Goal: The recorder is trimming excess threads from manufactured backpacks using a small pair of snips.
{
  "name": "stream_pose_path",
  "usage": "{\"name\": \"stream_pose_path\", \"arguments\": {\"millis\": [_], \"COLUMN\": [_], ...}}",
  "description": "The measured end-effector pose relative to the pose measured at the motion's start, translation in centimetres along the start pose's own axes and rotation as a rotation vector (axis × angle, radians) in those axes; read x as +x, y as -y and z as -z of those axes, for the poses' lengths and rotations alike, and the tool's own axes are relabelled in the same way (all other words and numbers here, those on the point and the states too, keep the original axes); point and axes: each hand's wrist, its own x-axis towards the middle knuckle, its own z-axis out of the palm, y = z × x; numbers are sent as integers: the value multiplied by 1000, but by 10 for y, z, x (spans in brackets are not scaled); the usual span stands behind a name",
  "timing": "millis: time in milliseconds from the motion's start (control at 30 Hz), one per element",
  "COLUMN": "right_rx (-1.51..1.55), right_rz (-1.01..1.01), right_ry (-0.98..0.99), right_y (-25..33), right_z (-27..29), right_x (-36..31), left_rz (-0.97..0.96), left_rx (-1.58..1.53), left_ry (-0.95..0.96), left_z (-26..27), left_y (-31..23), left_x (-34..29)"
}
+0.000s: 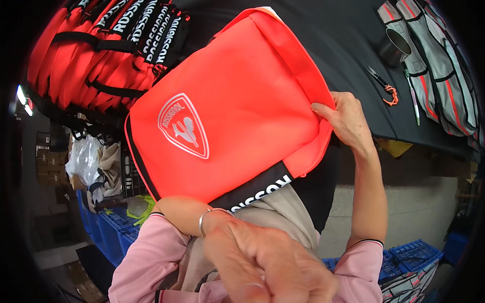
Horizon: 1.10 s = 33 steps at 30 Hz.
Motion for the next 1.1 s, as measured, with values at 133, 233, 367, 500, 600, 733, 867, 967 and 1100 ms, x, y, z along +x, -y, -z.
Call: {"name": "stream_pose_path", "arguments": {"millis": [133,233,367,500,600,733,867,967,1100], "right_rx": [-94,-284,-374,-93,509,953,1306,1530,1606], "right_rz": [0,58,95,16,-56,-111,-12,54,148], "right_ry": [45,47,0,-28,119,215,271,370,431], "right_y": [-10,-23,-32,-46,-61,-69,-51,-34,-36], "right_z": [-4,-7,-16,-25,-30,-42,-66,-86,-80], "right_x": [-19,-38,-50,-56,-57,-55,-63,-68,-67], "left_rz": [-75,-315,214,726,607,581,540,335,287], "left_rx": [72,591,2537,2922,2949,2807,2644,2305,2186], "left_ry": [11,-520,-1136,-1009,-978,-1004,-1051,-1105,-1129], "left_z": [6,13,80,146,165,167,161,154,152], "left_y": [1,-9,-70,-70,-65,-65,-71,-81,-86], "left_x": [-10,-25,-72,-122,-142,-144,-140,-142,-145]}}
